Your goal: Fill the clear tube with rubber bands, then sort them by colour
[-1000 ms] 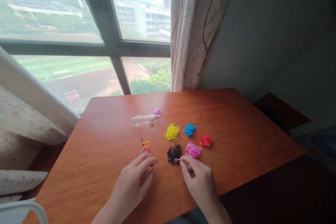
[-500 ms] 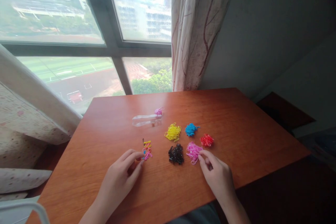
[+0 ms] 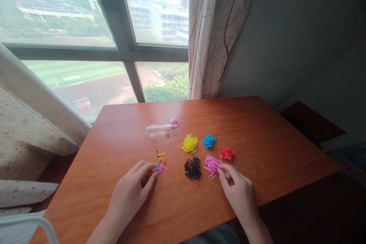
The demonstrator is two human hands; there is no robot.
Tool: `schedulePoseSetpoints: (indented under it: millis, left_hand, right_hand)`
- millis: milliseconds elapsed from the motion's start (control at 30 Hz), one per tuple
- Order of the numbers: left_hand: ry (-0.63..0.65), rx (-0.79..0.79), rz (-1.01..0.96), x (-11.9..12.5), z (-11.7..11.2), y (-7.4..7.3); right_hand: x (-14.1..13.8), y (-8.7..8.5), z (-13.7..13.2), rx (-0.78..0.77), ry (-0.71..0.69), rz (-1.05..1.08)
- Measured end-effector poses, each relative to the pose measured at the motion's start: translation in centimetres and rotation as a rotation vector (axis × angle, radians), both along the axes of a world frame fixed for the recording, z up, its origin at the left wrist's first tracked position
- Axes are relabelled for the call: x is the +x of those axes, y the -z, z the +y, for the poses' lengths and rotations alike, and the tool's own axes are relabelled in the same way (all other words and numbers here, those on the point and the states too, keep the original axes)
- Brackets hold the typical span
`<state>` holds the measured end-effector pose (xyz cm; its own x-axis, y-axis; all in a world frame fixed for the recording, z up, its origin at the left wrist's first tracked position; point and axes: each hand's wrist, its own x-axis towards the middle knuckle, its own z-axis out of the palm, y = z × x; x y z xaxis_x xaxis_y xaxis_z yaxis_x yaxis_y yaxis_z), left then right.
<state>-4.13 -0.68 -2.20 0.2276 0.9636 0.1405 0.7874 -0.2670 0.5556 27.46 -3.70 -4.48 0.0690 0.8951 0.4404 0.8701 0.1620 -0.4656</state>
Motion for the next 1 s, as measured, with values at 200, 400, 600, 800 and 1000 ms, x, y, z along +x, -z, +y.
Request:
schedulePoseSetpoints:
  millis: [200,400,600,800,1000]
  left_hand:
    - [-0.028,-0.028,0.063,0.1,0.3,-0.1]
    - [-0.039,-0.040,0.157,0.1,1.3,-0.5]
    - [0.016,-0.107,0.230,0.1,2.1,-0.7]
    - [0.008,-0.136,0.202,0.2,2.2,-0.5]
    - [0.005,-0.111,0.146,0.0,1.8,-0.5]
  right_hand:
    - [-0.3,-0.6,0.0,0.008,-0.007,-0.004]
    - [-0.4,-0.8,0.0,-0.002,-0.002,0.020]
    - [-0.7,-0.8,-0.2,0.028,-0.032,0.063]
    - [-2.5,-0.9,-0.6,-0.010,-0.117,0.133]
    - [-5.6,-1.0,-1.2,-0.034,-0.209,0.188]
